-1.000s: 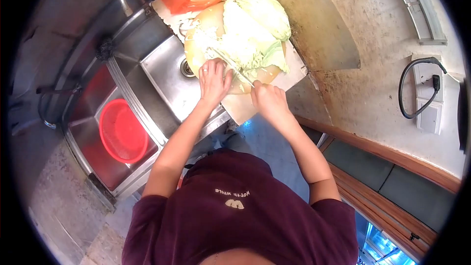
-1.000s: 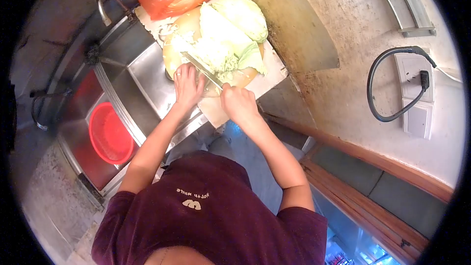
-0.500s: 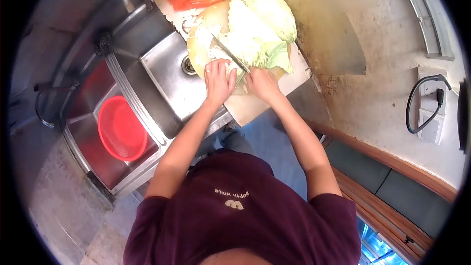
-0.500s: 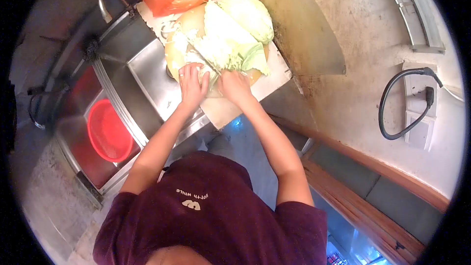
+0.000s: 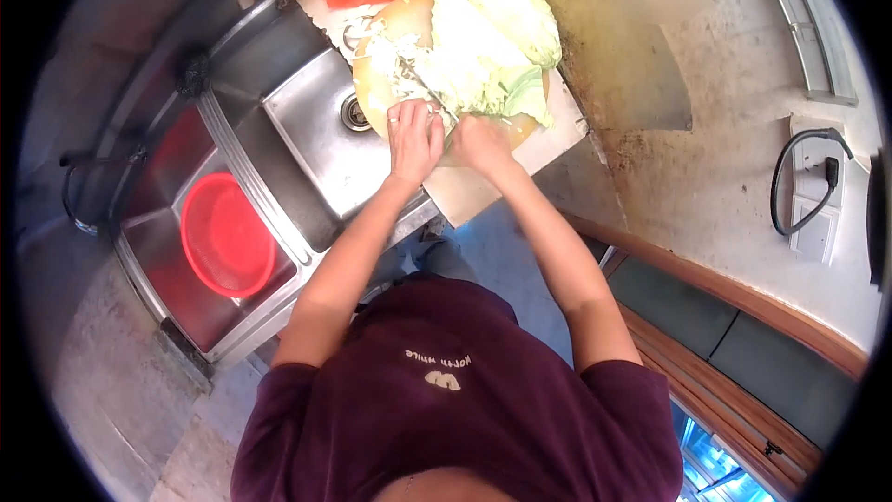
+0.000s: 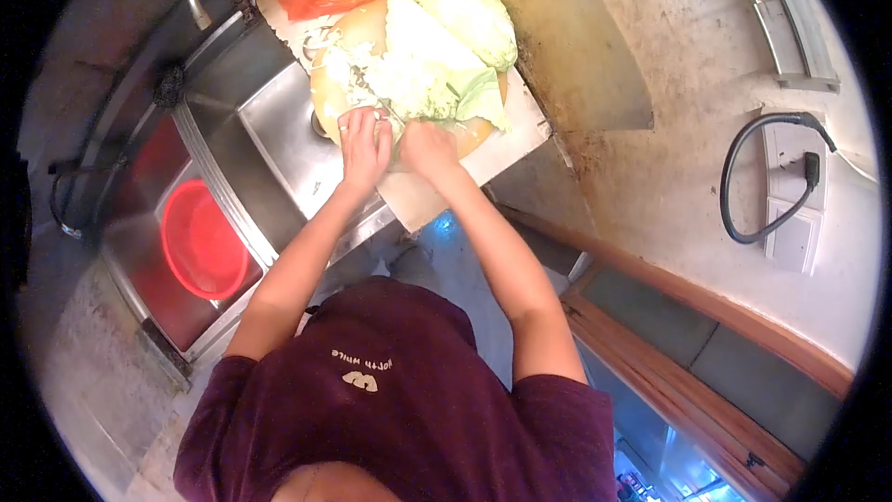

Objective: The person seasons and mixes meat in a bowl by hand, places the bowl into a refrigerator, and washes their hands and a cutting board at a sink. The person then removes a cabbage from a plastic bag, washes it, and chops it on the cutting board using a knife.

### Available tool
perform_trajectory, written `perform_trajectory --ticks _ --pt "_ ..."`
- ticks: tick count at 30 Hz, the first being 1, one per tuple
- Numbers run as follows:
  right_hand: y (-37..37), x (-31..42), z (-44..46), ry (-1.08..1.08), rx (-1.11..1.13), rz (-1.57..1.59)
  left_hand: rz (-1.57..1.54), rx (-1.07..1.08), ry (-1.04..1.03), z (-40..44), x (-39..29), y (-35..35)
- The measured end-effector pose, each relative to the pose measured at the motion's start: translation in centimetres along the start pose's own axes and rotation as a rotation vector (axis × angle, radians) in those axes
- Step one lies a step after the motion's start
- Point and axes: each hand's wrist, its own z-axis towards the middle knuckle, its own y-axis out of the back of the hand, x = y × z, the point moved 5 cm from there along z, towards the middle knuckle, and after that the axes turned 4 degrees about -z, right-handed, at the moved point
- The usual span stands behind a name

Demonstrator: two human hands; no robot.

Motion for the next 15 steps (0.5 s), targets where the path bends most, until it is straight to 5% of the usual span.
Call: perform_trajectory --ticks 7,15 --pt "6.2 1.7 -7.0 -0.011 0.115 -0.12 -0.001 0.073 -0.003 -0.5 1.3 1.0" --pt "-0.6 0.4 -0.5 -0.017 -0.023 -0.031 -0.027 0.068 -0.029 -0.1 1.4 0.8"
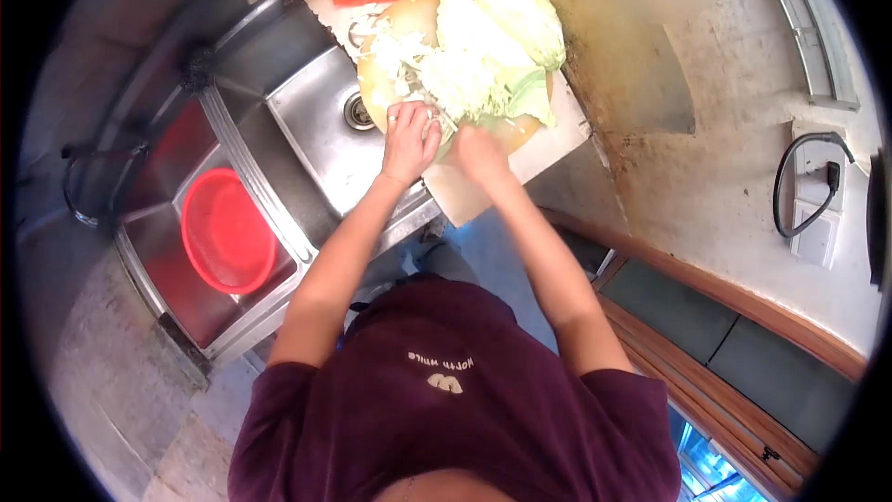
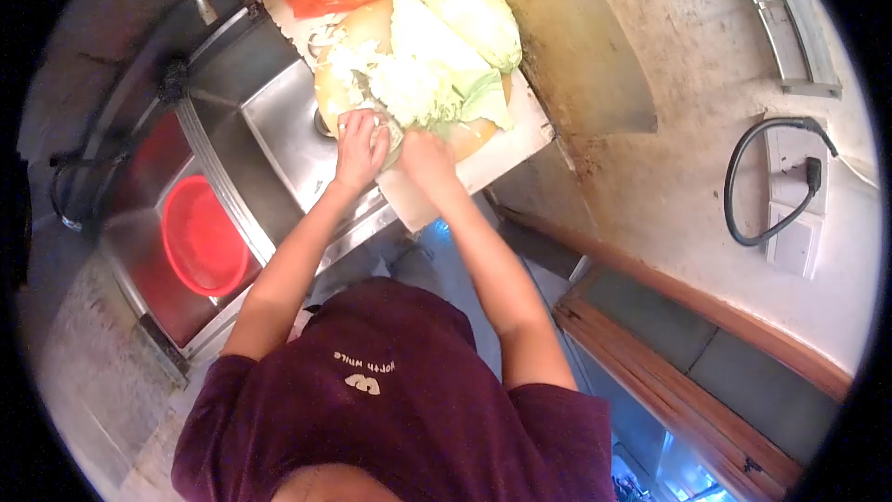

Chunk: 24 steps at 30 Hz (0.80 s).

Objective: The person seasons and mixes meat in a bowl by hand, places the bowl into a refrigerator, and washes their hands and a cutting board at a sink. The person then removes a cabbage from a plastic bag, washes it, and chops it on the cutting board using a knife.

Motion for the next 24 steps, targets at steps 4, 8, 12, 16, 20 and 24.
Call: perform_trajectory --ticks 4,8,12,16,20,24 --pt "3.9 0.0 -2.5 0.028 -0.005 0.077 -0.07 0.045 -0.052 -0.4 -0.2 1.7" --pt "6.6 1.7 -6.6 -0.017 0.101 -0.024 0.007 0.045 -0.066 -1.0 0.4 1.6" --pt "1.1 0.8 -3.6 -0.034 0.065 -0.053 0.054 0.06 -0.048 -1.0 1.2 0.8" --pt "0.0 0.8 -0.2 -0.001 0.065 -0.01 -0.04 0.057 -0.008 -0.8 0.4 1.5" --pt "3.9 0.9 -3.1 0.056 0.019 0.069 -0.131 0.133 0.004 -0.9 0.0 2.8" --pt "5.1 2.5 -7.3 -0.025 0.147 -0.044 -0.069 0.144 -0.015 -1.1 0.4 2.9"
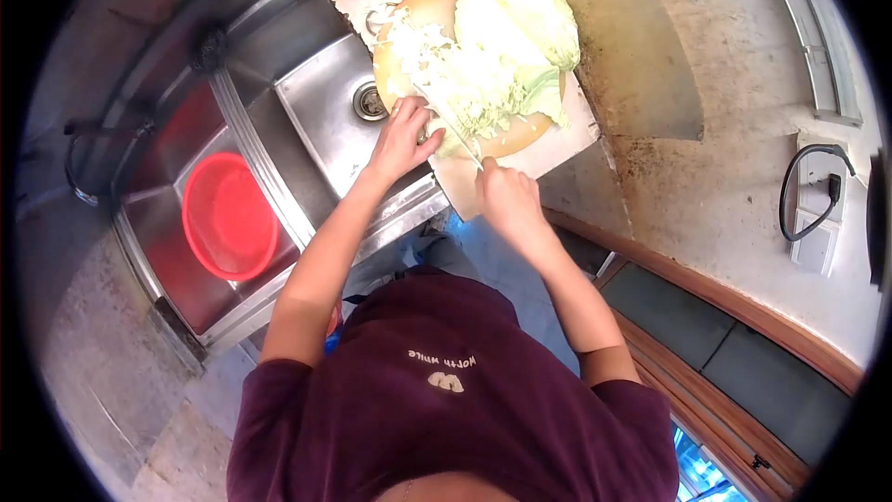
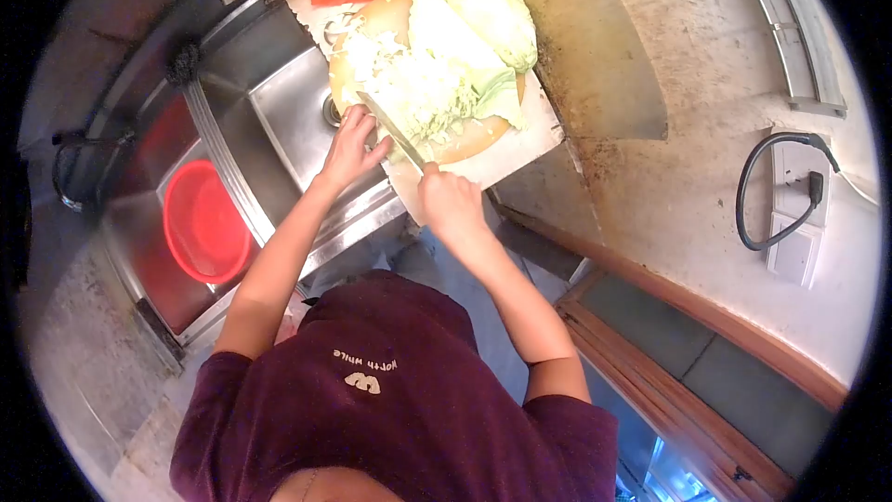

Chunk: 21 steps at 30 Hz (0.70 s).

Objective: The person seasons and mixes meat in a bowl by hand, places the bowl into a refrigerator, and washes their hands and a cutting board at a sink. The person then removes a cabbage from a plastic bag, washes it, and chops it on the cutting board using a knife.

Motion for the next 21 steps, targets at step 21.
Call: perform_trajectory --ticks 21 --pt "-4.8 -1.5 7.6 0.044 -0.042 0.132 -0.154 -0.048 0.092 -0.9 1.6 -1.7"
